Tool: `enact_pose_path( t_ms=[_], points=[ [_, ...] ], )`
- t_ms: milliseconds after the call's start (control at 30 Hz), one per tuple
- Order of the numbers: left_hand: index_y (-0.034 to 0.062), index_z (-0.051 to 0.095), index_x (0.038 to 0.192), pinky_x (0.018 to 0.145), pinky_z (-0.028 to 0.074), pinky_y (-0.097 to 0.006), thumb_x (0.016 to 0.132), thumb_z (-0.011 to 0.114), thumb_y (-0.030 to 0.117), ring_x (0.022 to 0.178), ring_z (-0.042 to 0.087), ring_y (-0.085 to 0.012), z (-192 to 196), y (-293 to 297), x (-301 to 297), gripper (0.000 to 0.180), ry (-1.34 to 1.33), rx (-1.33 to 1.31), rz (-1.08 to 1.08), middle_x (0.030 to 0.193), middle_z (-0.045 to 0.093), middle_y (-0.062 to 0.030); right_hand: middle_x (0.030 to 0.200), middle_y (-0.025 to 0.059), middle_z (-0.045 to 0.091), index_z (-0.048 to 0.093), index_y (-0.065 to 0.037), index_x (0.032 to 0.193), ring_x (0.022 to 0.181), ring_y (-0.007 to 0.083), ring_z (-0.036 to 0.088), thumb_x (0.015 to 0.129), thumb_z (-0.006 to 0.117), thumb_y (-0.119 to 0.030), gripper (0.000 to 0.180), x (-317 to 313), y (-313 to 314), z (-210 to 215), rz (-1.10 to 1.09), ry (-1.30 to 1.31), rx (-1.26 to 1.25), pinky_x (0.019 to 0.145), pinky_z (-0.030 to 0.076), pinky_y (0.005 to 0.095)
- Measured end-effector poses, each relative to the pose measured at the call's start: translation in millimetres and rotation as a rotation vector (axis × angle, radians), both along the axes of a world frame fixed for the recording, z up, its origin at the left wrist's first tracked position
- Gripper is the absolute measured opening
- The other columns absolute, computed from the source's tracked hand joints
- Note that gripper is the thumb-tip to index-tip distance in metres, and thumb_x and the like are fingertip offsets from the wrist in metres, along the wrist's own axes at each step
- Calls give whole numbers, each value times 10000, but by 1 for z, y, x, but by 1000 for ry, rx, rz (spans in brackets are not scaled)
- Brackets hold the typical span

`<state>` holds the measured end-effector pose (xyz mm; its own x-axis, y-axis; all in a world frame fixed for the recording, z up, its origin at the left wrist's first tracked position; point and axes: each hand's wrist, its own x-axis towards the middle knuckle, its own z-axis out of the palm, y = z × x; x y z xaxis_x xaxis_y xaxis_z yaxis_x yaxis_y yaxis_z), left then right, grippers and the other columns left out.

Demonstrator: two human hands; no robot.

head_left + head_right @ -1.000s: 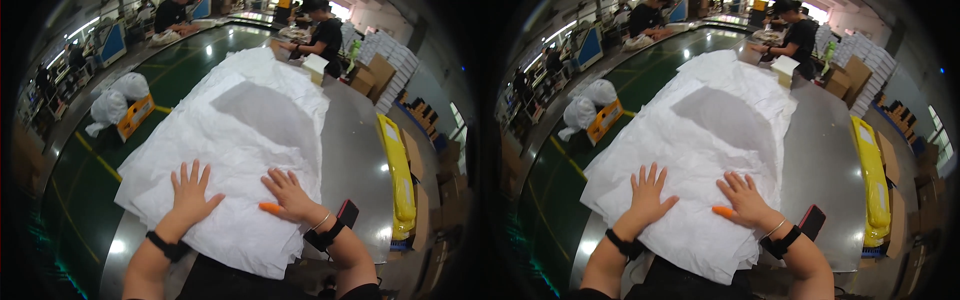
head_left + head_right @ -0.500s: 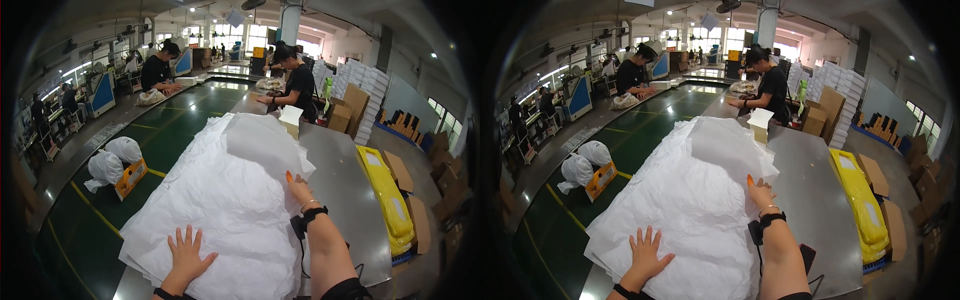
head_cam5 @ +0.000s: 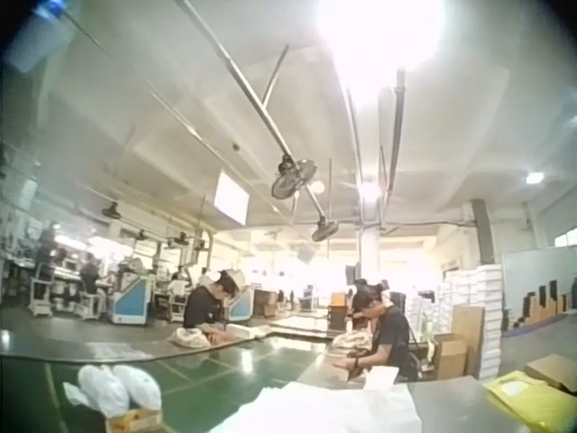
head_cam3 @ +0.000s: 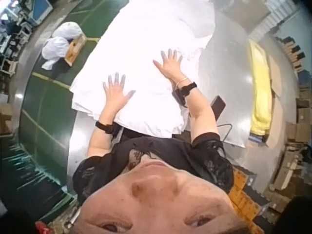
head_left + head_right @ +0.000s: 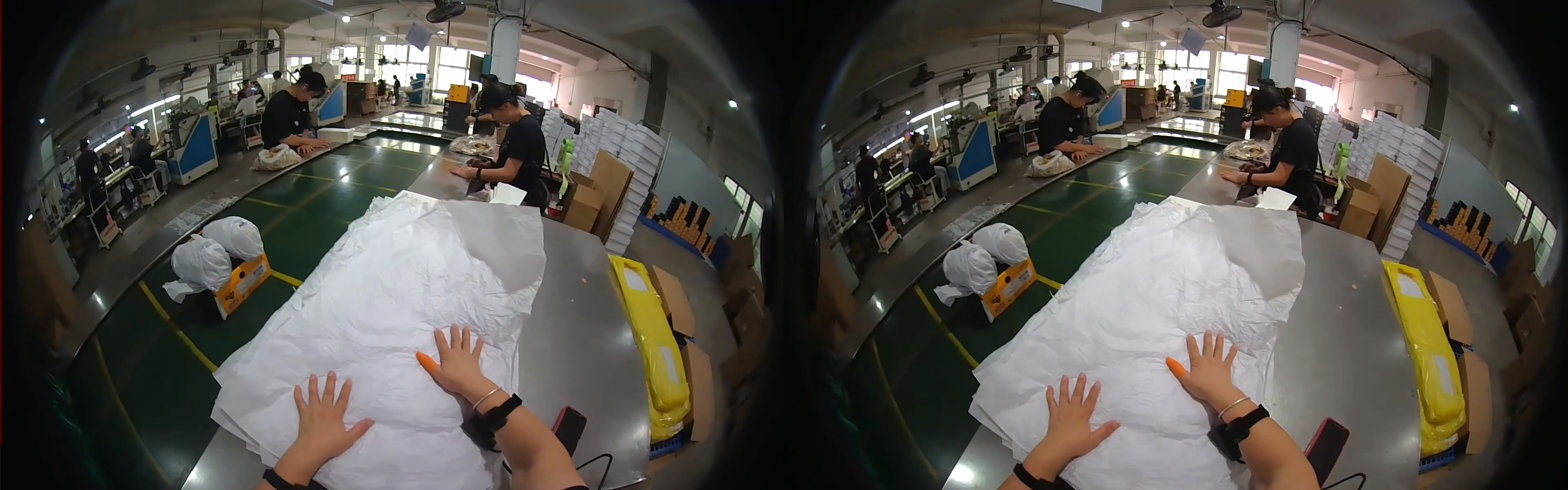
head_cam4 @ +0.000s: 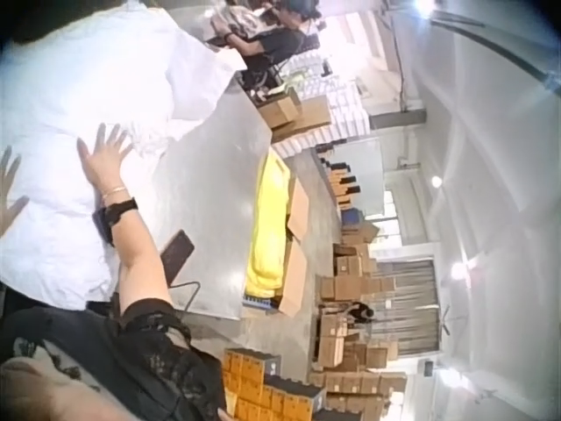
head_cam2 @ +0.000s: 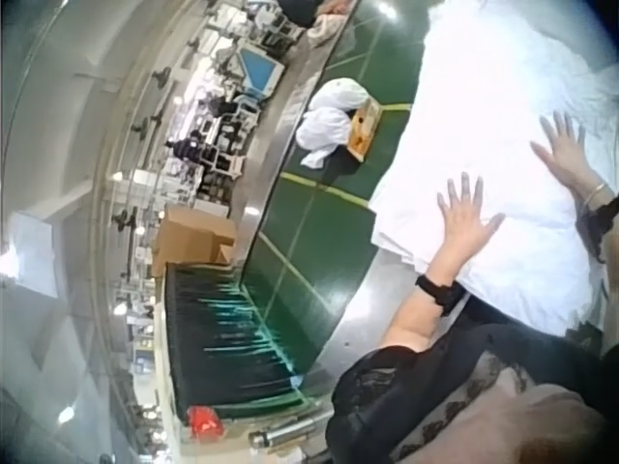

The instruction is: The recorder is wrapping shoes in white protective paper and placing them into shoe boxes at a factory conveyor belt.

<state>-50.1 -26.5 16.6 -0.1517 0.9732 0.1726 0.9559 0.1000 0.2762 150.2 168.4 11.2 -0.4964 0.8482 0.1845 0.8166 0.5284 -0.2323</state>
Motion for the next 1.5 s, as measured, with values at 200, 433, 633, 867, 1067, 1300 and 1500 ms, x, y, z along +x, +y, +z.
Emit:
enact_pose_path(
  t_ms=[200, 433, 633, 867, 1067, 1300, 1500],
  points=[
    [55, 391, 1357, 997, 8, -669, 794, 488, 627, 1323, 114, -491, -3, -6, -1, 809, -29, -8, 9, 1438, 240, -250, 1430, 297, 207, 299, -49, 1392, 1342, 482, 82, 863, 355, -622, 781, -3, -1, -2, 6, -30, -50, 1015, 6, 655],
    [62, 372, 1364, 1025, 56, -634, 792, 486, 636, 1325, 147, -473, -6, -10, -5, 819, 40, -15, 27, 1443, 240, -233, 1447, 260, 208, 302, -78, 1398, 1351, 456, 91, 861, 366, -622, 767, -8, -3, -7, -14, -25, -64, 1040, 14, 625],
    [100, 338, 1387, 1026, 80, -633, 815, 450, 638, 1318, 183, -466, -11, -11, -4, 793, 57, 42, 34, 1441, 256, -219, 1452, 250, 206, 324, -74, 1387, 1352, 441, 112, 857, 393, -606, 755, -5, -10, 1, -3, -37, -93, 1052, 12, 607],
    [108, 324, 1391, 1028, 87, -632, 836, 413, 635, 1326, 167, -461, -18, -18, -11, 770, 42, 46, 8, 1447, 244, -214, 1443, 250, 223, 335, -76, 1379, 1349, 439, 125, 853, 425, -571, 729, -11, -9, -9, -33, -42, -102, 1047, 29, 609],
    [111, 304, 1400, 1031, 71, -629, 834, 396, 649, 1329, 155, -461, -15, -22, -12, 786, 28, 8, 5, 1458, 221, -210, 1415, 228, 298, 429, -48, 1303, 1327, 415, 215, 891, 444, -483, 600, -1, 17, -24, -15, -53, -44, 1051, 151, 567],
    [121, 288, 1406, 1031, 86, -627, 837, 406, 634, 1335, 156, -448, -19, -26, -15, 775, 35, -27, 22, 1462, 211, -205, 1115, 143, 604, 582, 37, 1110, 1056, 238, 550, 961, 430, -283, 385, -54, -105, 68, 582, 646, -908, 924, 414, 348],
    [127, 290, 1404, 1017, 131, -629, 785, 522, 577, 1322, 195, -444, -9, -24, -13, 800, 95, -33, -20, 1450, 244, -195, 1028, 195, 621, 574, 47, 1061, 923, 276, 622, 970, 406, -298, 395, -61, -109, -7, 426, 1236, -1909, 808, 513, 349]
  ],
)
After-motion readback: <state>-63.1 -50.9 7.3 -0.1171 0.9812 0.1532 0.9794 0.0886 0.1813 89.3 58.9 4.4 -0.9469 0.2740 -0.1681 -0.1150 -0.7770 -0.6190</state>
